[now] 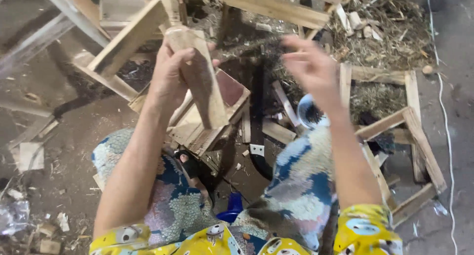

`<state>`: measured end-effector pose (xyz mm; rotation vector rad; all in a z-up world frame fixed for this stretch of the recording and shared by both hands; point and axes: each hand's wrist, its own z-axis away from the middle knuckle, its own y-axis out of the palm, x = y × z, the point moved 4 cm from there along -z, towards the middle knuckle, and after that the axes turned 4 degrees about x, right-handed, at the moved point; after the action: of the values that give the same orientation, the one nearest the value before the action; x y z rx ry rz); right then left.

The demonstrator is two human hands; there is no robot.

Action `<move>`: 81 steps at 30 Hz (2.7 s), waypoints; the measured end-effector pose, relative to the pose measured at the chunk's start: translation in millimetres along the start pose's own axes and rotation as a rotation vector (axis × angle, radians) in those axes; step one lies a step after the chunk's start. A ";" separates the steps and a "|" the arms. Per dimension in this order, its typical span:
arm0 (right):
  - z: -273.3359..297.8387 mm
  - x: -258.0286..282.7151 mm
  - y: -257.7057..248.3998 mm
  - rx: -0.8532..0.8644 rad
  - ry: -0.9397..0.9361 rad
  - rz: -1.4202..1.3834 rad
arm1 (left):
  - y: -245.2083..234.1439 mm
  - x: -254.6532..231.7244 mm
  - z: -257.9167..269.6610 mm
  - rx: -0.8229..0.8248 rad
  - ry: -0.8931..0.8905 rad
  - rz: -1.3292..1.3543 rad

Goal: Shaping a small piece of wood with a billhook and smoothing it with sandpaper.

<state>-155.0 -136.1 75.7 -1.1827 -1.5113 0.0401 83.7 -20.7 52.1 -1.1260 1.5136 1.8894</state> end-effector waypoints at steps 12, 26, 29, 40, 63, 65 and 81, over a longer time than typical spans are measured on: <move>440.7 -258.9 -28.6 -0.642 0.802 0.615 | 4.3 18.6 2.5 -0.121 0.150 -0.087; 407.1 -212.4 -0.3 -0.251 0.968 0.494 | 31.9 47.6 51.5 0.172 0.037 -0.001; 306.3 -81.0 -36.9 -0.421 1.268 -0.503 | 18.4 65.2 47.7 0.176 0.030 -0.054; 91.6 108.1 43.5 -0.067 0.378 -1.491 | 55.4 38.3 84.9 0.313 0.054 -0.026; 77.1 80.0 101.6 0.077 0.418 -1.346 | 39.9 34.3 87.8 0.202 0.499 -0.567; 73.5 85.3 101.7 0.119 0.417 -1.367 | 40.6 33.3 87.6 0.199 0.512 -0.573; 66.1 68.9 110.0 0.071 0.550 -1.301 | 32.7 51.7 75.3 0.096 0.538 -0.785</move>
<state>-124.1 0.8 36.9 0.0373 -1.4831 -1.0013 6.6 34.8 32.3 -1.9213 1.1089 1.0157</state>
